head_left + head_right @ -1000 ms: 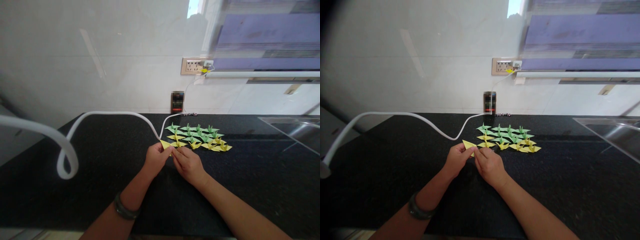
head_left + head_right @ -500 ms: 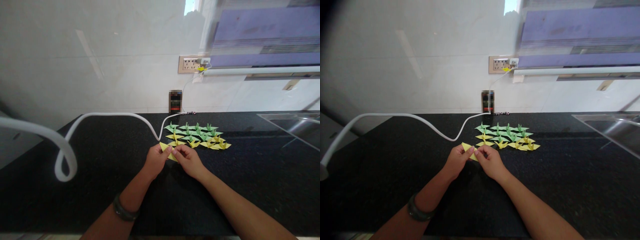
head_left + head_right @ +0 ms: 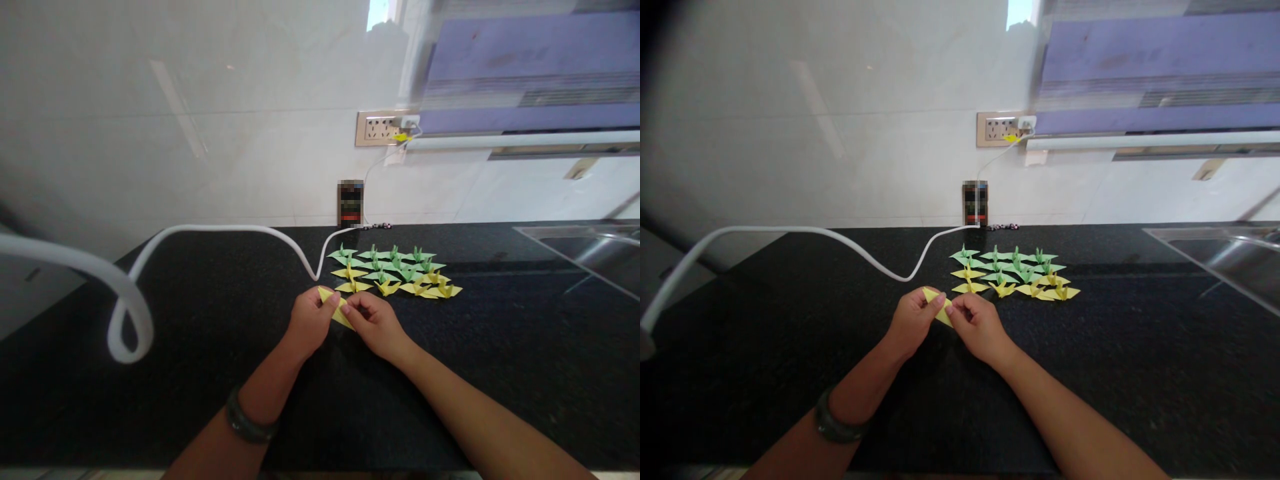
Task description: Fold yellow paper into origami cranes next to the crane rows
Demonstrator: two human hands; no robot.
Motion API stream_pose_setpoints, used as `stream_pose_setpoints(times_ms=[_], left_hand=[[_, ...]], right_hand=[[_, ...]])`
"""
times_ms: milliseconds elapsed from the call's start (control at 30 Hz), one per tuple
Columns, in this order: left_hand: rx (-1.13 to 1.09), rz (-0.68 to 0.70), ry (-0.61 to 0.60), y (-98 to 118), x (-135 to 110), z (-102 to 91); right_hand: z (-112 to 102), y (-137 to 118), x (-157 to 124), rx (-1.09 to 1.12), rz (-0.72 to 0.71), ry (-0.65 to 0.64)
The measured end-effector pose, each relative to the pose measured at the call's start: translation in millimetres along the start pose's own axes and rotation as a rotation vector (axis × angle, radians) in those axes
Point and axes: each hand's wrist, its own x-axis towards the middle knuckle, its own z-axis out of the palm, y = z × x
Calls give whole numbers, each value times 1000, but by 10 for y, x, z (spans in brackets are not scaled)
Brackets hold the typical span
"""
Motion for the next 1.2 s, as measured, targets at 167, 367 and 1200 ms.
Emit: stream_pose_setpoints(times_ms=[167, 367, 1200], left_hand=[[-33, -24, -46, 55, -4, 16], [-247, -148, -113, 111, -15, 50], [506, 353, 190, 38, 10, -28]], right_hand=[[-7, 1, -10, 32, 33, -1], [0, 4, -7, 249, 171, 60], [15, 8, 33, 658, 327, -87]])
